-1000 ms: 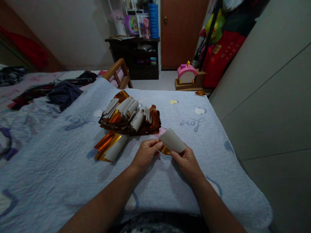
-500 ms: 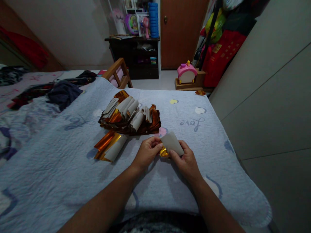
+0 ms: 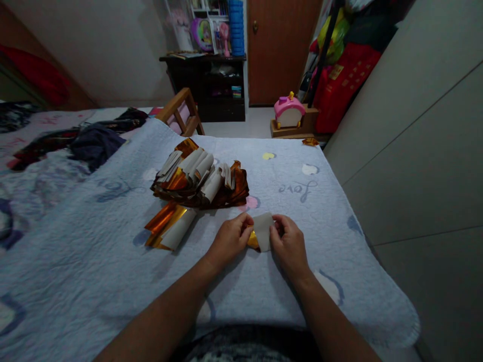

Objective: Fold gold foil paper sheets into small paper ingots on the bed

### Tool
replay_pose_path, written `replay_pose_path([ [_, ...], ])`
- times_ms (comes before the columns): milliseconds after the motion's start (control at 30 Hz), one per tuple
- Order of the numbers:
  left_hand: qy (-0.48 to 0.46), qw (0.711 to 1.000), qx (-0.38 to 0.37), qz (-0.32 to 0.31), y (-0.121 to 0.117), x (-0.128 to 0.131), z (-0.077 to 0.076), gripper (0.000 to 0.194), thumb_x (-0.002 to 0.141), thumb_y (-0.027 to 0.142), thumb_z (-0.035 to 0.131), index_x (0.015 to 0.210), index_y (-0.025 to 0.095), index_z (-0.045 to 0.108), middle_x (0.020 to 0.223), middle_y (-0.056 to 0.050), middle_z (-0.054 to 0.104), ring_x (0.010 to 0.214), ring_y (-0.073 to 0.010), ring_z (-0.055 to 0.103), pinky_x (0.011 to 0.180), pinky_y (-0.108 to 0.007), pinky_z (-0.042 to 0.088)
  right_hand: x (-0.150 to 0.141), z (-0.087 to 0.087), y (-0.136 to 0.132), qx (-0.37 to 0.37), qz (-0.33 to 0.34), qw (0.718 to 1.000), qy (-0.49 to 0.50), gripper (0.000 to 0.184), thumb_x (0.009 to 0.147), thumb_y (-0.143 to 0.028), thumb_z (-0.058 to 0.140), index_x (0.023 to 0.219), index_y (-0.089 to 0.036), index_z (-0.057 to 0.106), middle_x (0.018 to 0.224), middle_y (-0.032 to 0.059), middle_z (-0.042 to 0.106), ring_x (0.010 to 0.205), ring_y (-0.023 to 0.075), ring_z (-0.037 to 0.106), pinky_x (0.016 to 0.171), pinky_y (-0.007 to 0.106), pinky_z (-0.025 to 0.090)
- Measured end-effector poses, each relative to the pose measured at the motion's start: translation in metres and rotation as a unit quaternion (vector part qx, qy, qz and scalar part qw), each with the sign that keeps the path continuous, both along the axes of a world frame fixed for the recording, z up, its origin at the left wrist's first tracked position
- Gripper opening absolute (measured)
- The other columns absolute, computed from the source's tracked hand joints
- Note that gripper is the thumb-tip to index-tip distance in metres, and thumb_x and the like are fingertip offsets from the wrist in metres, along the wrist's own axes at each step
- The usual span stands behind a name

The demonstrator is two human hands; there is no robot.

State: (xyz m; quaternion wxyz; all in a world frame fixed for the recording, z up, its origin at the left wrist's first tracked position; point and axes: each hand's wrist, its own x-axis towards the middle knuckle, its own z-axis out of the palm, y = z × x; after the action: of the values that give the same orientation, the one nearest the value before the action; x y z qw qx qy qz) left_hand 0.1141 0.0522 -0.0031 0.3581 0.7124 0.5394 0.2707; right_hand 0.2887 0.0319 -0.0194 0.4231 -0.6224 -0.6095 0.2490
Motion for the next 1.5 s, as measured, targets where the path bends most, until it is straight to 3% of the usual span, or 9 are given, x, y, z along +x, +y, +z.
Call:
replay_pose_path([
  [267, 0.083, 0.992, 0.091, -0.036, 0.000, -0.001, -0.009, 0.008, 0.089, 0.013, 0.056, 0.092, 0.019, 0.061, 0.092, -0.006, 0.064, 0.087, -0.0212, 0.061, 0.078, -0.033, 0.048, -0.001, -0.006, 0.005, 0.012, -0.015, 0.998, -0.059, 0.026, 0.086, -0.028, 0.053, 0.104, -0.015, 0.067, 0.084, 0.0084, 0.067, 0.082, 0.0253, 0.059, 0.078, 0.039, 0.047],
  [500, 0.110, 0.983, 0.133, -0.057, 0.004, -0.003, -0.013, 0.007, 0.087, 0.013, 0.062, 0.091, 0.019, 0.063, 0.100, -0.008, 0.061, 0.099, -0.0253, 0.057, 0.089, -0.040, 0.048, -0.003, -0.010, 0.004, 0.027, 0.019, 0.989, -0.143, 0.032, 0.086, -0.018, 0.050, 0.115, -0.015, 0.062, 0.101, 0.0128, 0.067, 0.093, 0.0282, 0.055, 0.085, 0.042, 0.045],
  [800, 0.076, 0.989, 0.108, -0.072, 0.007, -0.007, -0.012, 0.011, 0.085, 0.010, 0.060, 0.090, 0.020, 0.061, 0.095, -0.006, 0.065, 0.096, -0.0246, 0.058, 0.086, -0.038, 0.047, -0.003, -0.012, 0.005, 0.027, 0.027, 0.985, -0.165, 0.030, 0.086, -0.016, 0.050, 0.114, -0.015, 0.061, 0.101, 0.0130, 0.064, 0.094, 0.0287, 0.052, 0.088, 0.043, 0.043],
  [933, 0.079, 0.987, 0.093, -0.101, 0.007, -0.010, -0.008, 0.011, 0.088, 0.012, 0.053, 0.088, 0.020, 0.061, 0.093, -0.007, 0.066, 0.094, -0.0243, 0.058, 0.087, -0.039, 0.047, -0.001, -0.004, -0.001, 0.048, 0.029, 0.987, -0.150, 0.030, 0.084, -0.020, 0.055, 0.113, -0.016, 0.061, 0.108, 0.0128, 0.058, 0.102, 0.0294, 0.049, 0.091, 0.045, 0.040],
  [1067, 0.065, 0.985, 0.066, -0.147, 0.007, -0.017, 0.005, 0.016, 0.090, 0.013, 0.046, 0.091, 0.019, 0.061, 0.099, -0.008, 0.065, 0.098, -0.0243, 0.058, 0.093, -0.041, 0.046, 0.000, 0.008, -0.011, 0.056, 0.150, 0.981, -0.111, 0.008, 0.081, -0.017, 0.056, 0.088, -0.020, 0.059, 0.096, 0.0064, 0.056, 0.096, 0.0249, 0.049, 0.087, 0.040, 0.039],
  [1200, 0.047, 0.978, 0.045, -0.196, 0.007, -0.027, 0.016, 0.022, 0.079, 0.014, 0.058, 0.100, 0.021, 0.061, 0.106, -0.007, 0.063, 0.102, -0.0241, 0.056, 0.097, -0.039, 0.046, -0.002, 0.012, -0.014, 0.029, 0.230, 0.962, -0.147, 0.004, 0.083, -0.021, 0.061, 0.085, -0.020, 0.058, 0.093, 0.0044, 0.057, 0.094, 0.0236, 0.049, 0.084, 0.038, 0.038],
  [1333, 0.053, 0.979, 0.034, -0.195, 0.008, -0.028, 0.015, 0.012, 0.085, 0.020, 0.060, 0.097, 0.021, 0.059, 0.102, -0.006, 0.061, 0.100, -0.0243, 0.055, 0.093, -0.039, 0.047, -0.005, 0.008, -0.011, 0.007, 0.235, 0.952, -0.195, 0.005, 0.090, -0.022, 0.062, 0.085, -0.021, 0.061, 0.095, 0.0041, 0.059, 0.095, 0.0233, 0.049, 0.083, 0.038, 0.036],
  [1500, 0.066, 0.982, 0.053, -0.171, 0.009, -0.023, 0.004, 0.011, 0.084, 0.013, 0.058, 0.092, 0.021, 0.056, 0.099, -0.005, 0.059, 0.097, -0.0230, 0.054, 0.089, -0.037, 0.046, -0.007, 0.004, -0.010, -0.004, 0.209, 0.953, -0.220, 0.003, 0.092, -0.020, 0.062, 0.089, -0.022, 0.062, 0.098, 0.0053, 0.059, 0.096, 0.0242, 0.049, 0.082, 0.037, 0.038],
])
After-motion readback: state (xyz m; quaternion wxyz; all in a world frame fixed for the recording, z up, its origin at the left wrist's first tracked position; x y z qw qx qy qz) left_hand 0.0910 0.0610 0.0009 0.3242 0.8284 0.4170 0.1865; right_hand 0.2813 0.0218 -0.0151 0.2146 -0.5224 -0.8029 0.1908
